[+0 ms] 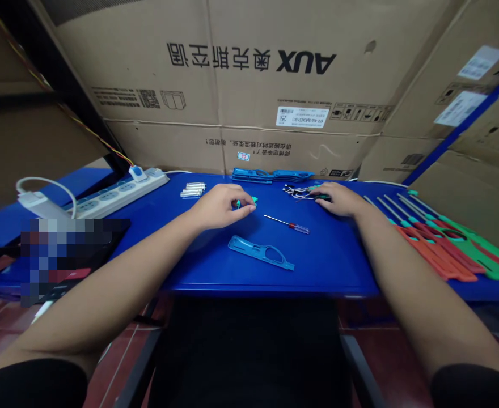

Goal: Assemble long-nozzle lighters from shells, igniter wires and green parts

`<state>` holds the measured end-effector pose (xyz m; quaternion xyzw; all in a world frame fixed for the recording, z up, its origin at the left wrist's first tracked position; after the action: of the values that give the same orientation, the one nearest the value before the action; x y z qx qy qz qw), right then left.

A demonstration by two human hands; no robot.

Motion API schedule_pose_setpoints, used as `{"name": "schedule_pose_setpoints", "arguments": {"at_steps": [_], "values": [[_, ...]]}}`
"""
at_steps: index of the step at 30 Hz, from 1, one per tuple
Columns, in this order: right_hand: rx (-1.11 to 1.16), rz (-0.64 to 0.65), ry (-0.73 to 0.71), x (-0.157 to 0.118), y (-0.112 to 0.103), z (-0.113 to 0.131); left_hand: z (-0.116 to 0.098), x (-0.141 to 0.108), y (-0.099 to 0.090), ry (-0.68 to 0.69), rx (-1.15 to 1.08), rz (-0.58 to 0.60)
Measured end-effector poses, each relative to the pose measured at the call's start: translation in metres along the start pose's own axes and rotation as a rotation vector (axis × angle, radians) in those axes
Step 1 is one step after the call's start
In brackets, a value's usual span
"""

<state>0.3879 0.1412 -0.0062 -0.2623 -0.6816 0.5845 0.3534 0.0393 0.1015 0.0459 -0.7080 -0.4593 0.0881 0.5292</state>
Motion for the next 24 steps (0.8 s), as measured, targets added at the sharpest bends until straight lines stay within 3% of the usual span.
{"name": "schedule_pose_setpoints", "arguments": {"at_steps": [7,12,16,19,22,24], "values": [[0.002,-0.065,-0.001,-0.003,0.001,-0.005,0.004,0.001,0.004,0.017,-0.007,0.027],[-0.001,-0.210,-0.034,0.003,-0.016,0.015,0.009,-0.001,0.008,0.065,0.063,0.269],[0.009,-0.301,-0.105,0.000,-0.042,0.044,0.003,-0.005,0.013,0.085,0.066,0.350],[0.044,-0.370,-0.199,-0.001,-0.058,0.072,-0.002,-0.005,0.015,0.087,0.030,0.276],[0.098,-0.442,-0.284,0.000,-0.067,0.101,-0.001,-0.002,0.013,-0.031,-0.124,0.126],[0.119,-0.453,-0.327,0.002,-0.069,0.118,0.000,-0.001,0.013,-0.113,-0.316,0.100]]}}
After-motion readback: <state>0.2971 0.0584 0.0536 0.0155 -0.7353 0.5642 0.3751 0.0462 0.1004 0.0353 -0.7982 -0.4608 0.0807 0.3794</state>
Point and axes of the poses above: each hand's wrist, its own x-axis towards the middle knuckle, its own y-axis out of the palm, z = x × y, the point moved 4 cm from there along x, towards the middle knuckle, and after that the axes turned 13 degrees about -y, right-handed, at the moved point
